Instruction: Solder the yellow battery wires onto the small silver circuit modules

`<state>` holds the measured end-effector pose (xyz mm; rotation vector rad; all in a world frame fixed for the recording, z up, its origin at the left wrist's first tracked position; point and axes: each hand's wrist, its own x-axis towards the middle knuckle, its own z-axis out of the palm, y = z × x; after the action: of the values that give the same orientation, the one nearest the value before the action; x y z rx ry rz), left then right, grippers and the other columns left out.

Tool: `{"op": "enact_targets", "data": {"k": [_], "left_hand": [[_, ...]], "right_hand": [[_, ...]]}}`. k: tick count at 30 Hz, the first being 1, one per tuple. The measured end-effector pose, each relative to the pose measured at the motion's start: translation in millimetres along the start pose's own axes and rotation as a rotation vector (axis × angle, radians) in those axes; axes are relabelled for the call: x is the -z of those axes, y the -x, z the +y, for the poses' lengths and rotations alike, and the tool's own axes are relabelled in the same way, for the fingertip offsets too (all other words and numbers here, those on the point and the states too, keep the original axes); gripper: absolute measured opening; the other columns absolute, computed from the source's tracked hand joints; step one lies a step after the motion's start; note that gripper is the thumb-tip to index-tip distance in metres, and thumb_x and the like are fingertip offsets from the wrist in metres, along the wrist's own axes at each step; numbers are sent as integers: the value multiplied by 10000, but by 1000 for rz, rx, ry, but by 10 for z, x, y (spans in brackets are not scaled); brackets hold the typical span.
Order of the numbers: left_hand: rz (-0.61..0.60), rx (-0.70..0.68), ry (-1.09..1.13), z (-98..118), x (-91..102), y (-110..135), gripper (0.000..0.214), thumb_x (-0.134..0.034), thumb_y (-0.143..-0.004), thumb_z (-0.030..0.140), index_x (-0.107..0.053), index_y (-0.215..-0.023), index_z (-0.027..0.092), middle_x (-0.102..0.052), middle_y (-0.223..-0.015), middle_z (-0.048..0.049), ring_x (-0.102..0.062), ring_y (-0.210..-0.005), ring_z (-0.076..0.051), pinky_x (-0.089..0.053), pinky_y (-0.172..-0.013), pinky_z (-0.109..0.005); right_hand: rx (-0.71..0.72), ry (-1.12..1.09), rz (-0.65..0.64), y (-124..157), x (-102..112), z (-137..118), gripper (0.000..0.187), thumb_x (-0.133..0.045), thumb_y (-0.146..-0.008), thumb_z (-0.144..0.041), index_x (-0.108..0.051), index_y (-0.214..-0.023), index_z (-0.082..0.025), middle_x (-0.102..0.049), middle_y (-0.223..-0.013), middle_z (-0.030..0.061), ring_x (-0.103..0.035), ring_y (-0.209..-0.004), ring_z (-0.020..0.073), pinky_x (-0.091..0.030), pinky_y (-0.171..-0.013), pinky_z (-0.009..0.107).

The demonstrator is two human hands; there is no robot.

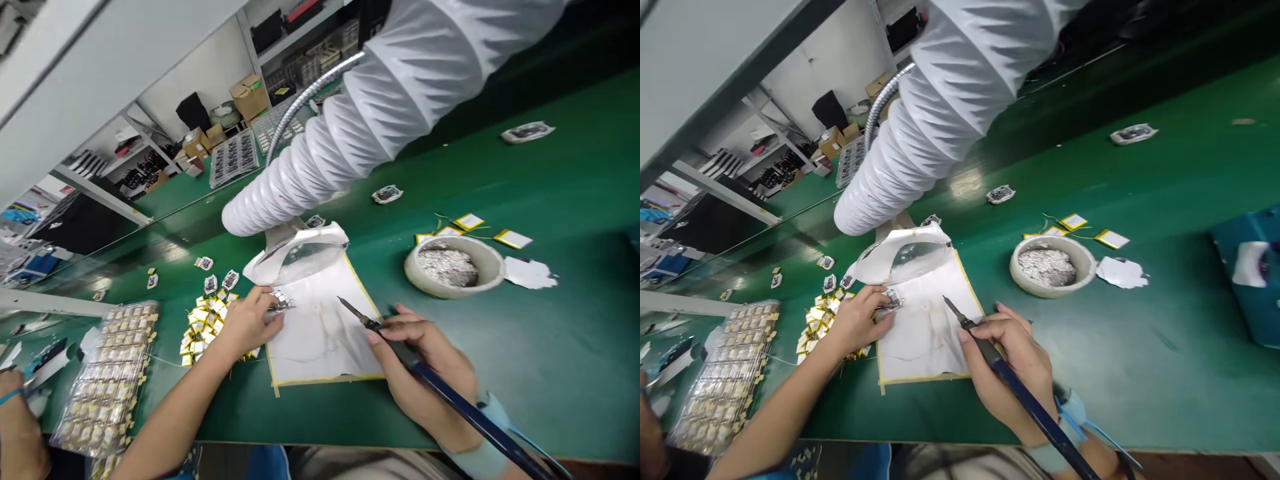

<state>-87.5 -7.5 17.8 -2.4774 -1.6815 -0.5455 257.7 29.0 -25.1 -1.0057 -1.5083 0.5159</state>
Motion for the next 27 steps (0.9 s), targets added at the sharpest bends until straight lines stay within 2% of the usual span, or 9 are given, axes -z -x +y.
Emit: {"op": "enact_targets", "data": {"k": [5,9,12,15,17,20,22,23,27], "left_hand": [[-21,31,123,312,55,-5,176,-873,-1089,321,-817,-1252,282,-888,-1403,-116,-938,-1049,-249,-678,-687,-289],[-115,-25,291,575,-112,-161,215,-908,-1091,299,-831,-1292,291,-896,-1492,-114,-946,-1084,-231,-736,-764,-289],[-119,-38,343,611,-251,-288,222,-929,-1129,298,-832,-1329,296,-916,-1503,-117,-970,-1207,-262,-801,-869,-331],[-52,-37,367,612,-217,-248,218,-915,-1191,322,-835,-1392,287,-921,-1536,-145,-982,-1270,-283,-826,-933,-360],[-50,-27,383,660,-104,-140,243,-898,-1221,356,-839,-1445,284,-931,-1505,-151,-985,-1256,-286,-825,-938,-361],[-130,-18,390,799,75,10,220,-853,-1251,348,-843,-1457,273,-960,-1311,-108,-984,-1105,-254,-798,-859,-325],[-162,-7,399,881,132,42,127,-776,-1265,238,-856,-1360,267,-949,-1154,-58,-950,-939,-202,-753,-777,-278],[-153,3,413,903,134,36,161,-734,-1262,177,-858,-1317,263,-934,-1099,-41,-926,-881,-180,-729,-744,-256],[56,53,410,857,2,-67,175,-751,-1217,110,-845,-1296,235,-882,-1050,-27,-852,-791,-132,-616,-620,-199]], "right_hand": [[24,-18,23,-37,-53,-44,190,-887,-1133,-290,-726,-1047,-343,-821,-852,-35,-877,-750,289,-850,-1128,659],[38,-16,14,-95,-24,-80,188,-887,-1138,-313,-724,-1048,-341,-812,-856,-56,-873,-762,262,-851,-1129,633],[19,-18,15,-127,102,-161,172,-906,-1132,-318,-749,-1064,-343,-830,-870,-55,-876,-770,260,-852,-1135,626],[-26,-62,117,-145,324,-176,144,-933,-1132,-319,-794,-1118,-352,-864,-924,-39,-900,-808,269,-835,-1177,644],[6,-78,240,-152,497,-77,189,-978,-1096,-293,-801,-1123,-354,-847,-895,-45,-889,-756,266,-849,-1104,636],[110,44,349,-150,708,187,266,-1042,-1029,-295,-781,-1047,-344,-819,-833,-38,-859,-667,263,-823,-823,506],[75,185,289,-133,775,305,261,-1046,-1041,-352,-786,-1048,-336,-852,-864,-2,-881,-703,271,-737,-701,419],[40,224,247,-120,782,312,250,-1036,-1061,-380,-790,-1066,-334,-872,-890,15,-900,-740,278,-712,-684,402],[-60,150,64,-82,668,-10,196,-948,-1158,-455,-788,-1122,-347,-937,-1013,45,-989,-987,327,-769,-796,424]]}}
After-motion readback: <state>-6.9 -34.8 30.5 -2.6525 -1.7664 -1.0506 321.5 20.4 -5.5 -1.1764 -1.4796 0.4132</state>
